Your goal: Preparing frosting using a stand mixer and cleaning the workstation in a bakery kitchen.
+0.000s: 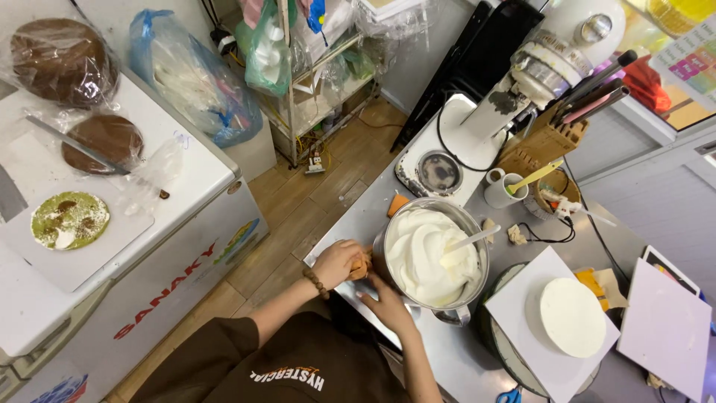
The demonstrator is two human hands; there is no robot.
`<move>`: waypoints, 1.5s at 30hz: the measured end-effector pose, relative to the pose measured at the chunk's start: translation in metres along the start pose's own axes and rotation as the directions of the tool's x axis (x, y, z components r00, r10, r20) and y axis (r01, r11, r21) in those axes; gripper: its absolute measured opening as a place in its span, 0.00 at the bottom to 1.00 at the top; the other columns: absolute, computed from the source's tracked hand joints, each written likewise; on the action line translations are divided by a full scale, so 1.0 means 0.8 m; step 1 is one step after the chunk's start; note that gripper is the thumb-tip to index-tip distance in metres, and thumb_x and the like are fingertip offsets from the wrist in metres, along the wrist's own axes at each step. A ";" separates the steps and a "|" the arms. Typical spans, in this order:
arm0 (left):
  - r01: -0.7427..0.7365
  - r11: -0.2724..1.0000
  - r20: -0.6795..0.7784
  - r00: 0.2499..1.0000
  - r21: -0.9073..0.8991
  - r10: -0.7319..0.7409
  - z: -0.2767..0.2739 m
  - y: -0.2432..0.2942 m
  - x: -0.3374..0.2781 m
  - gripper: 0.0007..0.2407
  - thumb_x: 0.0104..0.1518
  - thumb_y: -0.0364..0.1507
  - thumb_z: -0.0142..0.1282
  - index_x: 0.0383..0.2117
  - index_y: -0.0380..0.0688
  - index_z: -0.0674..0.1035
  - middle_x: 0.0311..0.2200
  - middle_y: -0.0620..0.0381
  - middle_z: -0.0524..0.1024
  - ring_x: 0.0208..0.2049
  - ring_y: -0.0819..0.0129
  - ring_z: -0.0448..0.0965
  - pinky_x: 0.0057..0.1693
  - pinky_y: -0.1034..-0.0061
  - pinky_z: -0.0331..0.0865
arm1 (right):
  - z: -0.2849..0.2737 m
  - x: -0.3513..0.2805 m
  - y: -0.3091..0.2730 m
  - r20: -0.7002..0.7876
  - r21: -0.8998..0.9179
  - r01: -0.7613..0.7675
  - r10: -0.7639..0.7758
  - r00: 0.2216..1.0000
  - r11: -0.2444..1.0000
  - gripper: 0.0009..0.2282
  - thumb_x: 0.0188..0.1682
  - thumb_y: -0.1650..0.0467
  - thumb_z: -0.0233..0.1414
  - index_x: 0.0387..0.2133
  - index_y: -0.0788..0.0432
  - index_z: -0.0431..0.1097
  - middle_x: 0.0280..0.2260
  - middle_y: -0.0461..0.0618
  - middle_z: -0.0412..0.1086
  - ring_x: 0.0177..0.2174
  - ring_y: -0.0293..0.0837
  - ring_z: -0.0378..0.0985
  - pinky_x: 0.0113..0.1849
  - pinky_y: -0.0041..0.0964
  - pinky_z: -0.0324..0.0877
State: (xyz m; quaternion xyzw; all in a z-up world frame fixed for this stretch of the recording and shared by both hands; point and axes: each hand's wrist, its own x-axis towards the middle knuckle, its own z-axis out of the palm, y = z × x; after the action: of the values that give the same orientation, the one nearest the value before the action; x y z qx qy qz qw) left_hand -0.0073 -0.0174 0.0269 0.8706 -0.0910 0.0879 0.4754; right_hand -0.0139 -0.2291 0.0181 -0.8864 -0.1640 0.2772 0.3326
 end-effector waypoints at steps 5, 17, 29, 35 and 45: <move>-0.045 0.977 -0.052 0.998 -0.208 0.035 -0.092 0.046 0.011 0.08 0.56 0.25 0.46 0.30 0.49 0.81 0.32 0.58 0.81 0.37 0.59 0.80 0.47 0.70 0.71 | -0.007 0.004 -0.005 -0.031 0.056 -0.092 0.094 0.995 0.994 0.23 0.47 0.61 0.56 0.56 0.53 0.66 0.51 0.56 0.74 0.52 0.55 0.75 0.52 0.49 0.68; 0.113 0.948 0.048 0.994 -0.299 -0.103 -0.093 0.022 -0.045 0.09 0.62 0.30 0.55 0.30 0.41 0.86 0.37 0.50 0.79 0.40 0.54 0.80 0.50 0.64 0.73 | 0.011 0.015 -0.049 0.039 0.805 -0.031 0.000 0.999 0.593 0.24 0.56 0.56 0.47 0.37 0.71 0.73 0.35 0.67 0.76 0.37 0.57 0.82 0.38 0.50 0.79; 0.147 0.913 -0.004 0.987 -0.380 -0.161 -0.101 -0.011 -0.068 0.10 0.63 0.31 0.56 0.28 0.40 0.85 0.36 0.55 0.75 0.38 0.66 0.77 0.49 0.72 0.71 | 0.027 0.052 -0.072 -0.165 0.860 0.160 -0.033 0.986 0.485 0.10 0.55 0.69 0.52 0.37 0.66 0.77 0.33 0.54 0.77 0.34 0.43 0.80 0.39 0.43 0.77; 0.453 0.524 -0.186 0.602 -0.721 -0.776 -0.151 0.018 -0.063 0.26 0.67 0.44 0.47 0.62 0.34 0.69 0.65 0.39 0.61 0.66 0.51 0.59 0.66 0.58 0.56 | -0.008 0.032 -0.120 -0.302 0.912 0.289 0.002 0.953 0.292 0.08 0.53 0.70 0.47 0.39 0.63 0.70 0.34 0.54 0.72 0.33 0.48 0.78 0.38 0.41 0.73; 0.211 0.742 -0.523 0.590 -0.636 -0.615 -0.256 -0.100 -0.124 0.18 0.67 0.34 0.55 0.58 0.43 0.63 0.36 0.42 0.81 0.32 0.69 0.80 0.35 0.79 0.75 | -0.015 0.045 -0.143 -0.346 0.867 0.343 -0.059 0.936 0.361 0.16 0.53 0.74 0.53 0.53 0.54 0.60 0.34 0.49 0.74 0.35 0.40 0.80 0.39 0.32 0.74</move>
State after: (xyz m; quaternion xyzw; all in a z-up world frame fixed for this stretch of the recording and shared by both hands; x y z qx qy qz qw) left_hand -0.0972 0.2052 0.0472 0.6039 0.2921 0.2683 0.6914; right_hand 0.0094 -0.1350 0.0893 -0.5544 -0.0475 0.1611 0.8151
